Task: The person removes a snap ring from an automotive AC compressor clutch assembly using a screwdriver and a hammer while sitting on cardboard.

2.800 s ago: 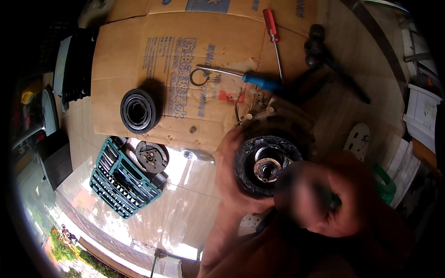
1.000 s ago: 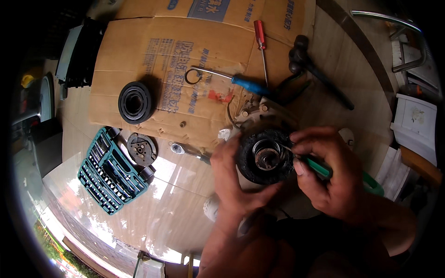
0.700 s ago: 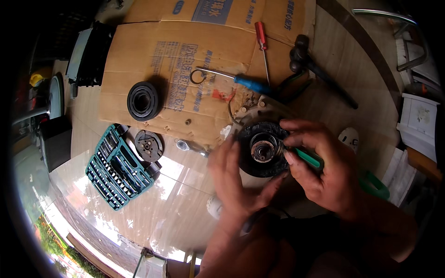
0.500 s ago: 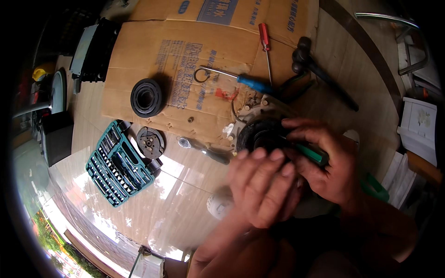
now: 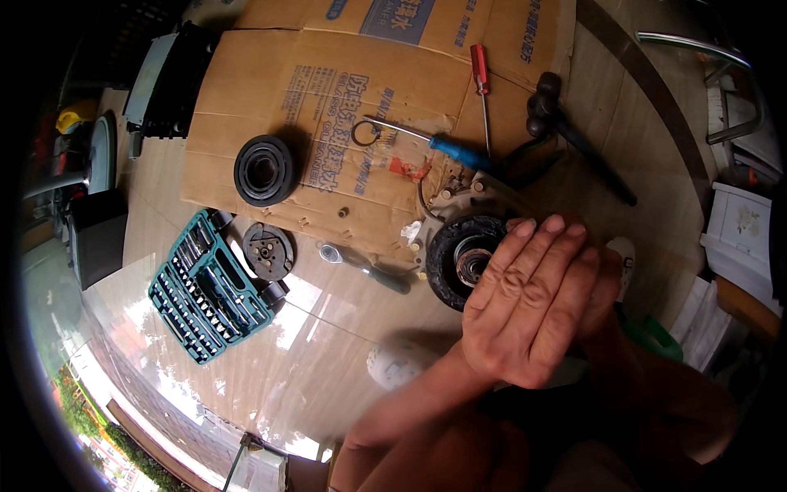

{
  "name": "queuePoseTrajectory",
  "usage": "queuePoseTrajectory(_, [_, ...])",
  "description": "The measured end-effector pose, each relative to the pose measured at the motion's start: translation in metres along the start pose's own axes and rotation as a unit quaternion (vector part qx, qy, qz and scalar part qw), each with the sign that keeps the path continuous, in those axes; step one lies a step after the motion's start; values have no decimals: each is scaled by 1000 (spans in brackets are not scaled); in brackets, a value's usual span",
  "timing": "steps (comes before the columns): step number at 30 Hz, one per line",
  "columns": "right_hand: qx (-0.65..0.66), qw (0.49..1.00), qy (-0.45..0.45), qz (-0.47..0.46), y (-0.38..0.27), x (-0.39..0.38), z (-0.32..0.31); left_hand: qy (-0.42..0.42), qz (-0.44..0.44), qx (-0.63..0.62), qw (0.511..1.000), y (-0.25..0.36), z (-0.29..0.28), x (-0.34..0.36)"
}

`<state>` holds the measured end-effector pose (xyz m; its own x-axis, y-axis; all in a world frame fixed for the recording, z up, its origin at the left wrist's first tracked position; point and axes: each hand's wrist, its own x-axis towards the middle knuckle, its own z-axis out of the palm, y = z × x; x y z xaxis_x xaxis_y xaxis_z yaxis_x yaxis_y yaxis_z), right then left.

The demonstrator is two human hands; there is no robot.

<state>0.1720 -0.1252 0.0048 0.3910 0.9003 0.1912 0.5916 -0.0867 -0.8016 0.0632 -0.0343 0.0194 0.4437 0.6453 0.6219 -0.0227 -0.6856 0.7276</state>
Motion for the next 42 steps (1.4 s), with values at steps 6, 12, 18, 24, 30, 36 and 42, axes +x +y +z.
queuePoseTrajectory(6, [130, 986, -23, 100, -19, 18, 2, 11, 10, -7, 1000, -12, -5, -4])
queuePoseTrajectory(12, [-31, 951, -308, -19, -37, 90, -83, 6, 38, 17, 999, 3, -5, 15])
queuePoseTrajectory(18, [-324, 824, -430, 177, -53, 145, -150, -34, 20, 36, 999, -27, -16, -6])
queuePoseTrajectory(24, [-423, 770, -349, 328, -73, 110, -261, -12, 36, 54, 998, -22, -5, 1])
queuePoseTrajectory(30, [-320, 887, -183, 279, 23, 74, -208, -58, 36, 68, 995, -22, -11, 2])
queuePoseTrajectory(36, [-328, 916, -159, 169, 153, 71, -81, -58, 9, 95, 994, -25, -17, 3])
queuePoseTrajectory(42, [-212, 953, -121, 179, 195, 79, -33, -109, -69, 131, 983, -24, -30, 4])
